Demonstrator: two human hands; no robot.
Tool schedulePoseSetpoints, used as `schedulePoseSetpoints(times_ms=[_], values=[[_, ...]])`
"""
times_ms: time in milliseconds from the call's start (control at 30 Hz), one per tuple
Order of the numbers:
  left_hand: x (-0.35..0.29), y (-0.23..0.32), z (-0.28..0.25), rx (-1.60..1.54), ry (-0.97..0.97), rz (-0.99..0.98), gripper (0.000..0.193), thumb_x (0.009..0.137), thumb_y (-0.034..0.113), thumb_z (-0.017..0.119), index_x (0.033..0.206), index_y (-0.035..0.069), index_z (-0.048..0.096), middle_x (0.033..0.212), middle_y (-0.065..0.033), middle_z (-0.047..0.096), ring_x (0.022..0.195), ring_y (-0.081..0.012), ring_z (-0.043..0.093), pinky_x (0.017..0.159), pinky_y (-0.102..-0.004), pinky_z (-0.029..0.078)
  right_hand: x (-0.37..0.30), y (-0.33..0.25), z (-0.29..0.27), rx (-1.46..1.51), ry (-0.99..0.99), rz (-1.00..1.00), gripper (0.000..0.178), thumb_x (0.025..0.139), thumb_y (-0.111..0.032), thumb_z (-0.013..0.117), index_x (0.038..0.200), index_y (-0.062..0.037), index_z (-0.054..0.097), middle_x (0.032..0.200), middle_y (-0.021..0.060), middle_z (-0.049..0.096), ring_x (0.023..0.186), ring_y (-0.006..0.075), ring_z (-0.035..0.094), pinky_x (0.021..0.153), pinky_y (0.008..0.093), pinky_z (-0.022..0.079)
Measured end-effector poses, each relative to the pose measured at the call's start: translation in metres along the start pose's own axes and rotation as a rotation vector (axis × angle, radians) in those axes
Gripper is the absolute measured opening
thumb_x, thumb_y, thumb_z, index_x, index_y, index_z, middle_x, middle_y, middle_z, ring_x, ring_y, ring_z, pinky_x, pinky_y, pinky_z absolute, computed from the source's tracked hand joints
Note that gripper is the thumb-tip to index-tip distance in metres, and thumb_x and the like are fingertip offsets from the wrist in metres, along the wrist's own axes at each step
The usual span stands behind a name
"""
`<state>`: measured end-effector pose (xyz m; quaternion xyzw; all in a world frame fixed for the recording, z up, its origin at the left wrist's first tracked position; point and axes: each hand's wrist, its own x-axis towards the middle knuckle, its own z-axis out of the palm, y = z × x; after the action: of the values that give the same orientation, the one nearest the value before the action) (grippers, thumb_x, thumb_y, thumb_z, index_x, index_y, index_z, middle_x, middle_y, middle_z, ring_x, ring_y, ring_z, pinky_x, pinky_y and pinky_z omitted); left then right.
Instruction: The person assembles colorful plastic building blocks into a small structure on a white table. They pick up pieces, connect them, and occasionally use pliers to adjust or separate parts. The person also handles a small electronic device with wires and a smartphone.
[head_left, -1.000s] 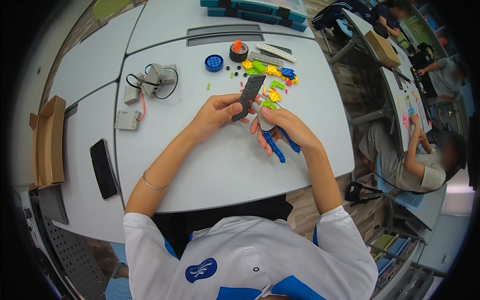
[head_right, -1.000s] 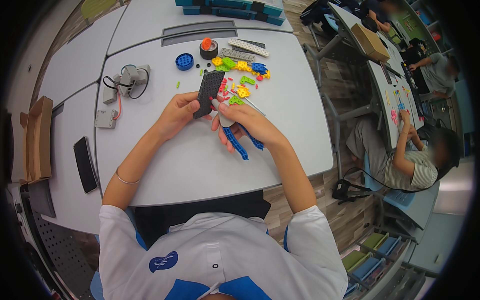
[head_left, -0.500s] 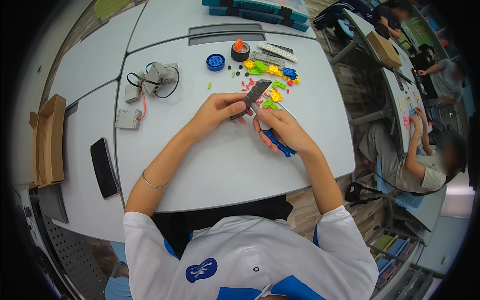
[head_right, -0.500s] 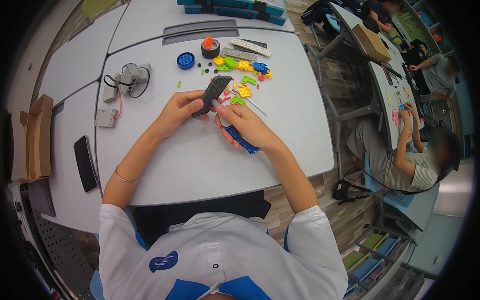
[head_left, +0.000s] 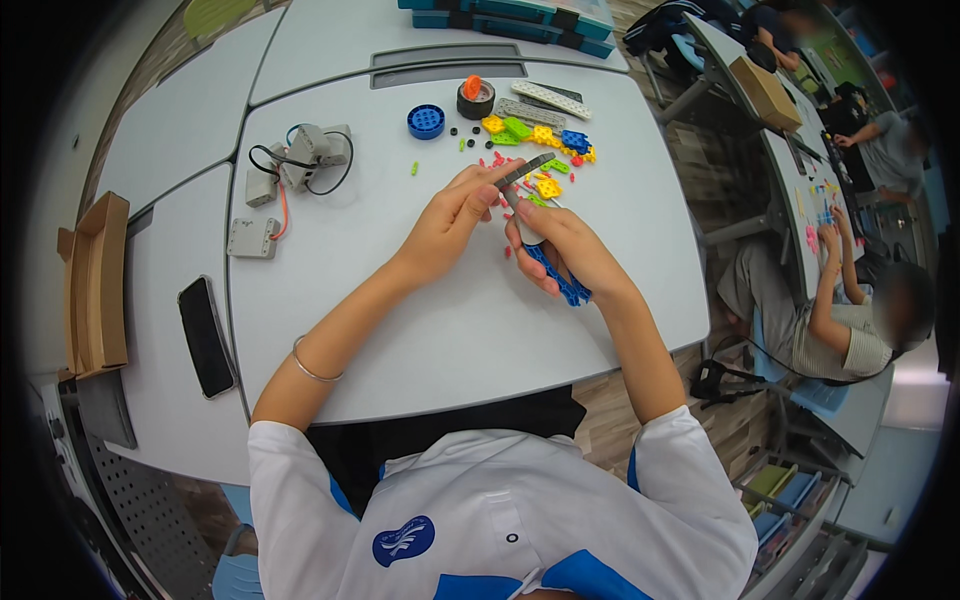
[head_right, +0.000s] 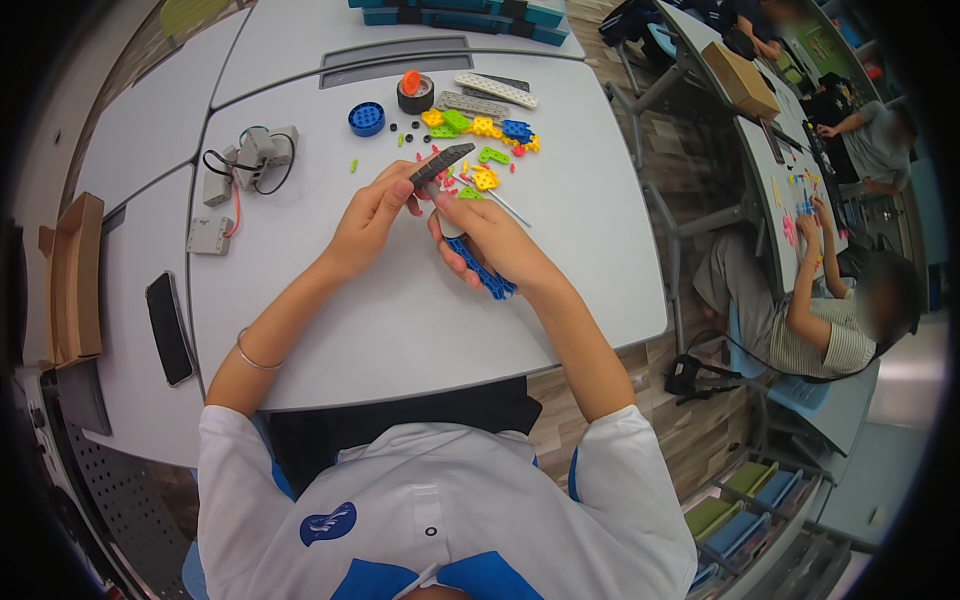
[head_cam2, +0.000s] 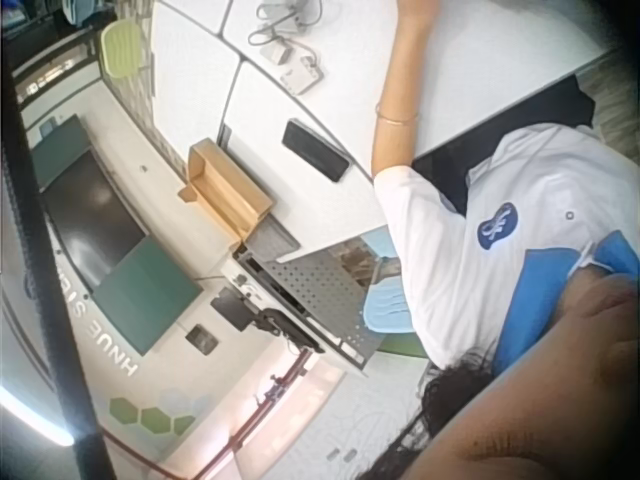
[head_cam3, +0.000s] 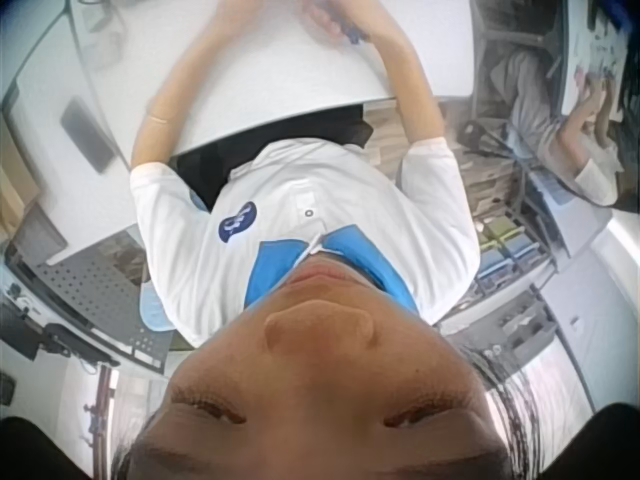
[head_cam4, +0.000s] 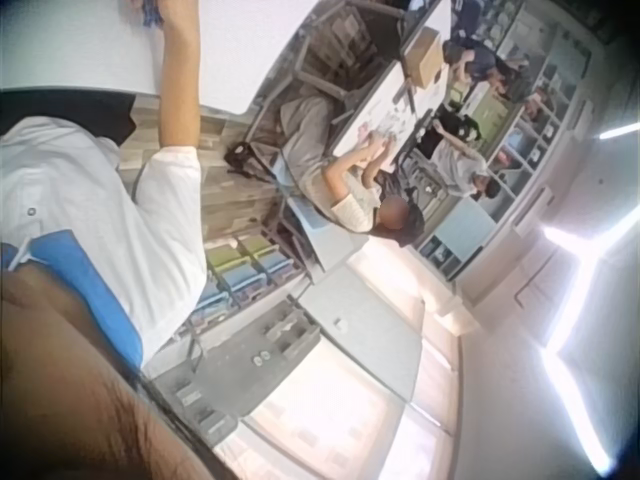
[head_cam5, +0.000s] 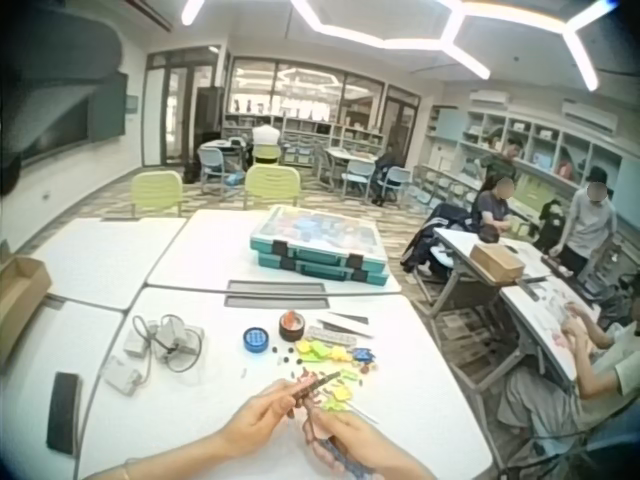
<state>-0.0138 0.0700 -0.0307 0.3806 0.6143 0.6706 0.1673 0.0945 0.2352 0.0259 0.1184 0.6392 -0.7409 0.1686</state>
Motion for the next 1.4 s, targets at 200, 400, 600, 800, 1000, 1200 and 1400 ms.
schedulePoseSetpoints(times_ms=[200,400,600,800,1000,1200,1400], values=[[0.011,-0.007,-0.055,0.099,0.226,0.026,0.050,0.109,0.038,0.033,0.119,-0.003,0.060,0.109,-0.0068,0.062,0.085,-0.0121,0.051,0.079,-0.0258,0.046,-0.007,-0.003,-0.005,0.176,-0.069,0.008,0.045,0.103,-0.047,0.044,0.086,-0.0068,0.053,0.053,0.0033,0.049,0.036,0.0082,0.043,0.035,0.0203,0.035],[0.000,-0.003,-0.017,-0.327,-0.007,-0.206,0.064,0.107,0.050,0.028,0.123,-0.005,0.057,0.112,-0.0126,0.063,0.094,-0.0192,0.061,0.084,-0.0349,0.051,0.001,0.005,-0.016,0.202,-0.094,0.068,0.045,0.102,-0.048,0.046,0.089,-0.0059,0.055,0.055,0.0041,0.051,0.036,0.0102,0.044,0.033,0.0235,0.036],[-0.006,-0.008,-0.017,-0.570,-0.055,-0.354,0.060,0.107,0.045,0.028,0.135,-0.004,0.048,0.118,-0.0137,0.062,0.094,-0.0203,0.062,0.084,-0.0352,0.051,0.008,0.011,-0.012,0.248,-0.110,0.079,0.043,0.102,-0.045,0.048,0.095,-0.0039,0.058,0.060,0.0067,0.056,0.040,0.0142,0.050,0.038,0.0275,0.043],[-0.004,-0.002,-0.014,-0.729,-0.052,-0.400,0.061,0.107,0.044,0.029,0.139,-0.006,0.043,0.125,-0.0189,0.060,0.096,-0.0192,0.062,0.084,-0.0337,0.051,0.009,0.016,-0.006,0.347,-0.054,0.137,0.042,0.104,-0.040,0.045,0.094,-0.0006,0.057,0.065,0.0097,0.060,0.048,0.0176,0.058,0.042,0.0325,0.051],[-0.002,0.001,-0.018,-0.891,-0.051,-0.437,0.064,0.106,0.045,0.030,0.140,-0.007,0.041,0.124,-0.0224,0.060,0.100,-0.0199,0.062,0.094,-0.0337,0.053,0.008,0.014,-0.009,0.300,-0.152,0.135,0.043,0.102,-0.044,0.050,0.092,-0.0028,0.060,0.071,0.0104,0.063,0.055,0.0196,0.064,0.050,0.0337,0.056],[0.002,-0.001,-0.027,-0.974,0.011,-0.461,0.065,0.105,0.045,0.030,0.141,-0.008,0.040,0.123,-0.0219,0.060,0.103,-0.0219,0.064,0.095,-0.0339,0.054,0.006,0.013,-0.014,0.221,-0.169,0.146,0.045,0.102,-0.045,0.050,0.091,-0.0026,0.060,0.069,0.0099,0.063,0.055,0.0191,0.065,0.051,0.0344,0.056],[0.000,0.004,-0.028,-0.956,-0.108,-0.517,0.066,0.105,0.047,0.031,0.139,-0.008,0.042,0.110,-0.0189,0.064,0.092,-0.0226,0.067,0.088,-0.0331,0.056,0.004,0.011,-0.010,0.199,-0.182,0.184,0.045,0.102,-0.045,0.049,0.090,-0.0025,0.060,0.068,0.0095,0.062,0.053,0.0182,0.063,0.052,0.0338,0.056]])
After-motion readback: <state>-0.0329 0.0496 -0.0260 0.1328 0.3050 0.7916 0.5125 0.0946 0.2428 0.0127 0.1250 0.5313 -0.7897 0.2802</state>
